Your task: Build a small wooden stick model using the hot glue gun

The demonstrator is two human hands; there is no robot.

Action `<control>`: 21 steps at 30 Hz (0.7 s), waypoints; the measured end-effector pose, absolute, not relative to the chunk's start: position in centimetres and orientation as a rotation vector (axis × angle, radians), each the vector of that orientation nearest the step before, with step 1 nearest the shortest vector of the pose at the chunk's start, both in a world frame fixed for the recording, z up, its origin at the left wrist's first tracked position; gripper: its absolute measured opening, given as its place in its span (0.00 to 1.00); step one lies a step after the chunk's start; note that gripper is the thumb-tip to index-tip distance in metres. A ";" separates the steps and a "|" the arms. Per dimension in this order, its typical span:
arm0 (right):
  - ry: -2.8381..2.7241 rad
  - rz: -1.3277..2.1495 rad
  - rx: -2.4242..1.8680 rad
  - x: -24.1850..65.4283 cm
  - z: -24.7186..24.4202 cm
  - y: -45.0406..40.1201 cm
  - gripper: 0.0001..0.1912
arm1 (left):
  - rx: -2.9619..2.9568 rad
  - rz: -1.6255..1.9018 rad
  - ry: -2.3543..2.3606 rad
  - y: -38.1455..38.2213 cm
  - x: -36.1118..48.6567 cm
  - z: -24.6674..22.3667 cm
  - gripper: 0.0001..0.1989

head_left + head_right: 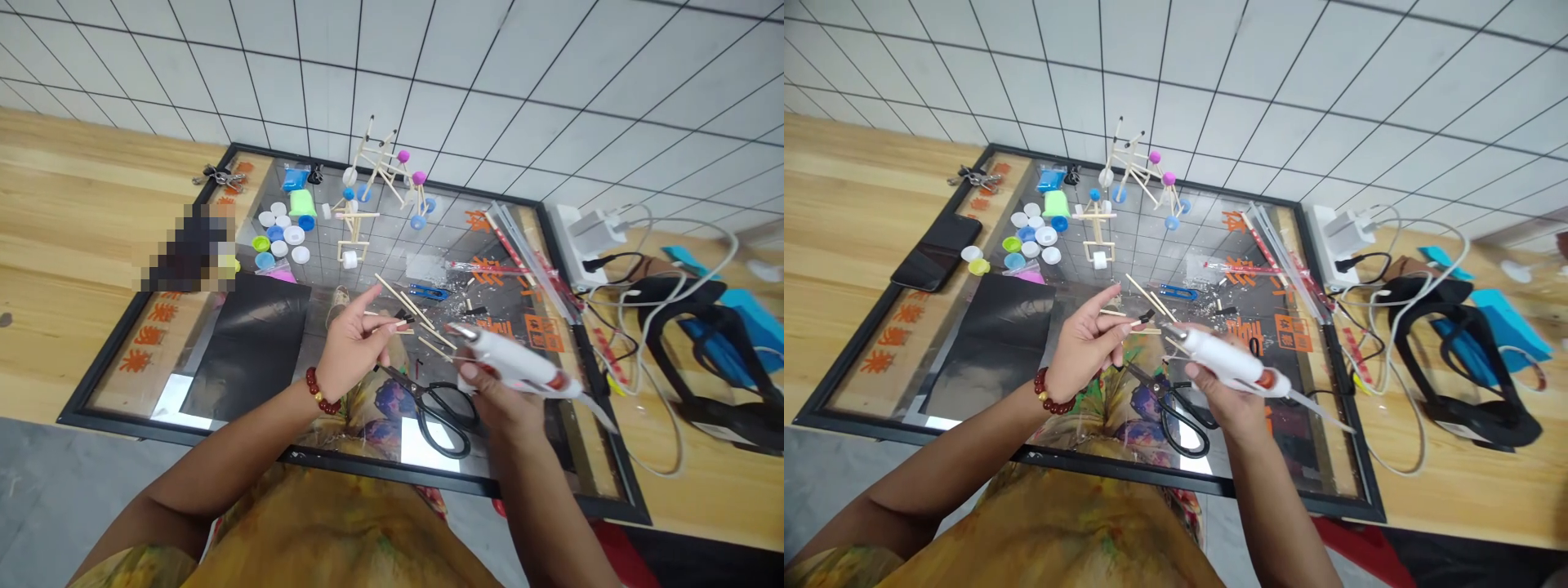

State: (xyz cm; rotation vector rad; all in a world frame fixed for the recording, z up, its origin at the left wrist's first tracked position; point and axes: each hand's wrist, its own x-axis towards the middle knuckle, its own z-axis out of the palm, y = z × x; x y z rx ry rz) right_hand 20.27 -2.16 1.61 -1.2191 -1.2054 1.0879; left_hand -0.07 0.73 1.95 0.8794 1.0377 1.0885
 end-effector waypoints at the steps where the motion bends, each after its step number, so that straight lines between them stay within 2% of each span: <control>1: -1.275 1.109 -1.195 20.1 1.6 -2.3 0.14 | 0.885 1.084 1.045 0.6 0.0 2.0 0.40; 10: -1.739 0.955 -0.971 19.9 1.5 -2.8 0.09 | 1.018 1.133 1.038 -0.4 0.7 0.9 0.40; 15: -1.696 0.977 -0.956 20.0 0.8 -3.2 0.09 | 1.009 1.128 0.983 -0.7 0.9 0.6 0.41; 18: -1.425 0.903 -1.097 20.4 0.2 -2.9 0.15 | 0.975 1.106 0.997 -0.5 0.8 0.8 0.34; 21: -1.039 0.616 -1.381 22.3 -0.1 -1.6 0.18 | 0.987 1.149 1.027 -0.1 0.6 1.1 0.25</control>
